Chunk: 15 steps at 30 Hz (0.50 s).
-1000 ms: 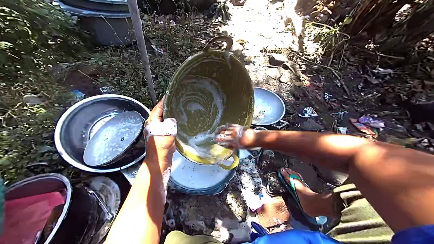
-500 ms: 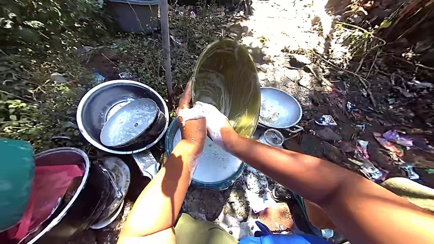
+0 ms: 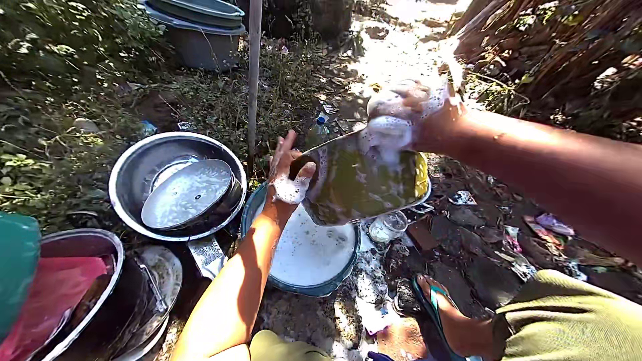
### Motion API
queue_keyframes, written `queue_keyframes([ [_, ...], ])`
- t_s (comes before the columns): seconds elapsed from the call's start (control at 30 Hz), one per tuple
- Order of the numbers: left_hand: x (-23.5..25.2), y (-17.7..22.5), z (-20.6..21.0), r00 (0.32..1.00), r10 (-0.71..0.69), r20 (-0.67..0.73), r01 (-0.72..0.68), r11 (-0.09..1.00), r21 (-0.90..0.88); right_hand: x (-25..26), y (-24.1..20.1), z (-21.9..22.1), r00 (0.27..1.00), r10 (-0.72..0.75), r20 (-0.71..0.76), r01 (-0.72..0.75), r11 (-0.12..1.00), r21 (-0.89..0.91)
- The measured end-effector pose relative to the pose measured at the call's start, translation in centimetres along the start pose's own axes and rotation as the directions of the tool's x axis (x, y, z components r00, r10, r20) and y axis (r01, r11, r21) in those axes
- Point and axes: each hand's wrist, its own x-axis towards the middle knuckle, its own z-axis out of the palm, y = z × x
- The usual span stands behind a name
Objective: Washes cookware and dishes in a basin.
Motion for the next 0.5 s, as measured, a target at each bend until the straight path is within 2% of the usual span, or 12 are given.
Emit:
queue_keyframes([
  [0.03,-0.1,0.7,-0.3,0.997,-0.050,0.065,0.049,0.999,0.021,-0.1,0.8,0.5,0.998,0.049,-0.031,-0.050,0.998,-0.049],
  [0.07,-0.2,1.6,-0.3,0.978,-0.162,0.133,0.160,0.987,0.030,-0.3,1.3,1.3,0.993,0.114,-0.038,-0.117,0.989,-0.092],
  [0.13,-0.3,2.8,-0.1,0.902,-0.374,0.218,0.372,0.927,0.051,-0.5,1.5,3.1,0.956,0.294,-0.001,-0.292,0.948,-0.124],
  [0.23,-0.7,3.2,0.3,0.832,-0.521,0.189,0.525,0.850,0.029,-0.5,-0.3,4.7,0.833,0.552,0.045,-0.546,0.832,-0.096],
  [0.3,-0.9,4.3,0.2,0.810,-0.563,0.164,0.570,0.822,0.001,-0.7,-3.6,4.6,0.770,0.631,0.091,-0.633,0.774,-0.008],
  [0.37,-0.7,4.5,0.4,0.817,-0.548,0.181,0.562,0.826,-0.032,-1.5,-7.7,6.1,0.814,0.580,0.034,-0.581,0.812,0.056],
  [0.43,-0.8,3.1,1.0,0.860,-0.467,0.207,0.502,0.848,-0.173,-1.6,-11.0,8.8,0.887,0.459,-0.059,-0.449,0.884,0.131],
  [0.5,-0.8,2.5,0.9,0.876,-0.434,0.211,0.477,0.846,-0.240,-0.4,-11.0,9.9,0.915,0.401,-0.036,-0.394,0.911,0.125],
])
